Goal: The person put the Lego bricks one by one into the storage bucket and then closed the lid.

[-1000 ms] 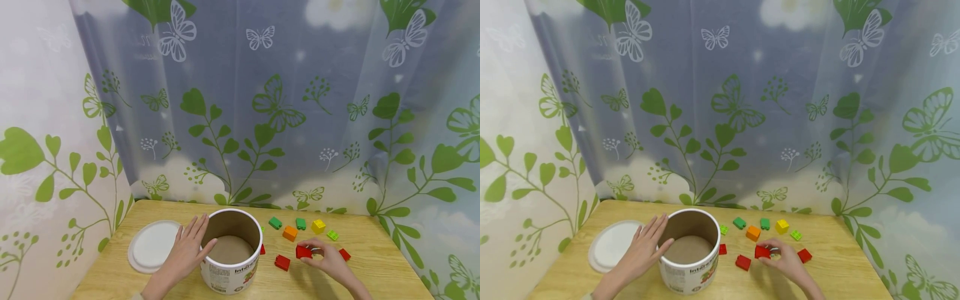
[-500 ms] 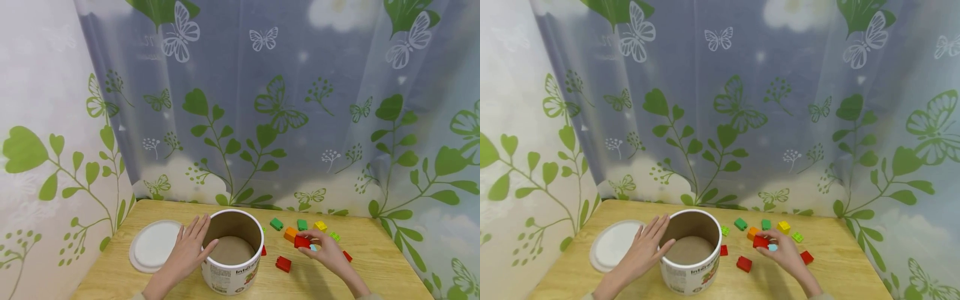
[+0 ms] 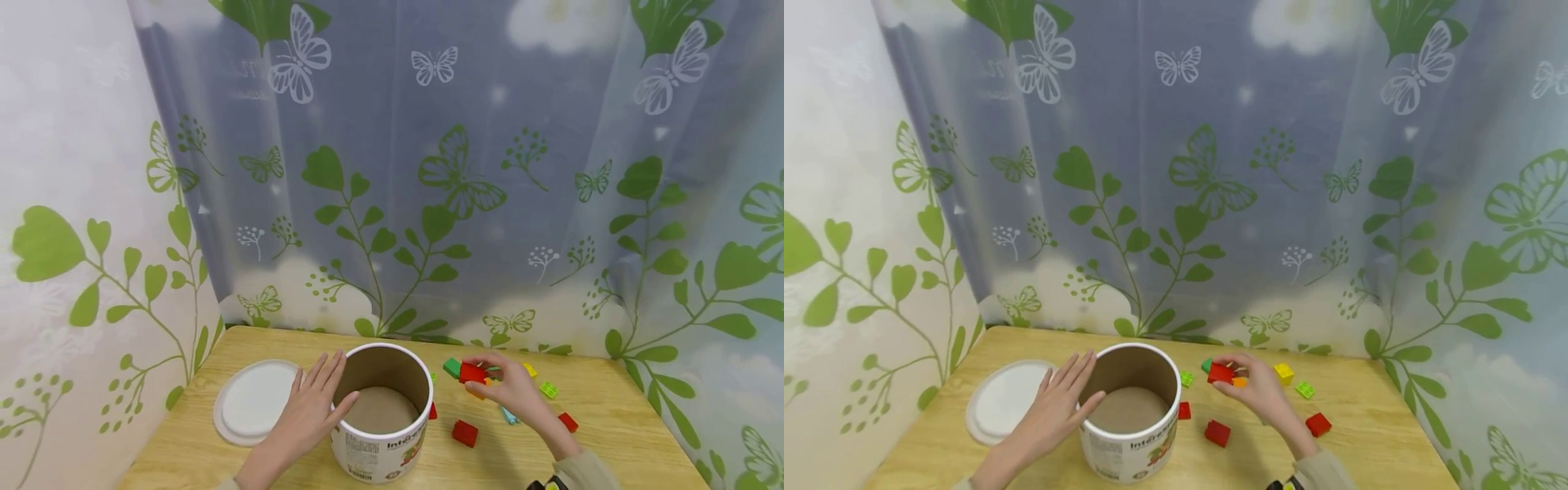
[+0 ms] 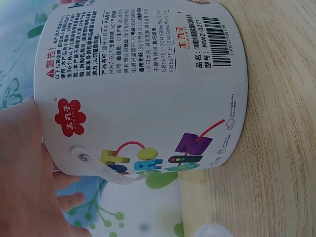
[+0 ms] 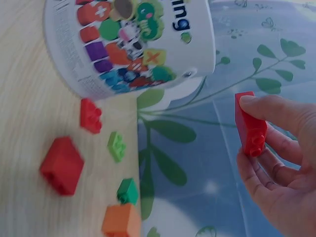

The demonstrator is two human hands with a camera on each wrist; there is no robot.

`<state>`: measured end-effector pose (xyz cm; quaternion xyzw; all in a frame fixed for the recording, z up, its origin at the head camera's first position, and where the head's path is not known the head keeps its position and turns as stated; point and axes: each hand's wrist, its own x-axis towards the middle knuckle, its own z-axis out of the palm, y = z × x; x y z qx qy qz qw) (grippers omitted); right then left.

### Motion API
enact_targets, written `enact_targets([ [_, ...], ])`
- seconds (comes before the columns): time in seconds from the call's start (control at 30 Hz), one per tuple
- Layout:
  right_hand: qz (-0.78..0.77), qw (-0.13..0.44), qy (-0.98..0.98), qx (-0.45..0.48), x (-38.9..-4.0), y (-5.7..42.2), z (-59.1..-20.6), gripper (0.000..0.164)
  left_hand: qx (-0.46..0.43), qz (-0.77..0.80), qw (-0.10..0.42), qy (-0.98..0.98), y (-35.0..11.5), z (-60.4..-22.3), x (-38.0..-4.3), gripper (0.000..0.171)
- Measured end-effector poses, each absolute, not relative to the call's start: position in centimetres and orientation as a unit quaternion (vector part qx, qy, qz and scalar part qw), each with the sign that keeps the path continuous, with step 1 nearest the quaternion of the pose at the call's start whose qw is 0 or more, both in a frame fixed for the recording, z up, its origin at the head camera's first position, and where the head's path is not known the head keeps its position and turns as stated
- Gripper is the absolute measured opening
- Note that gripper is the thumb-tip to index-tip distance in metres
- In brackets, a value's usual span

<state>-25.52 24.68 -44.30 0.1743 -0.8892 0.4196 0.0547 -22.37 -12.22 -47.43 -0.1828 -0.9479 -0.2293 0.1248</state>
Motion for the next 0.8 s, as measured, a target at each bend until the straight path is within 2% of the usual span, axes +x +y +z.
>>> enact_targets([
  [0.33, 0.415, 0.074, -0.879, 0.224, -27.0, 21.2, -42.7, 0.034, -0.182, -0.206, 0.113, -0.955, -12.4, -47.4, -22.4, 0.077],
  [0.8, 0.455, 0.054, -0.839, 0.294, -29.2, 16.1, -42.6, 0.035, -0.183, -0.199, 0.100, -0.957, -12.4, -47.0, -22.4, 0.076],
])
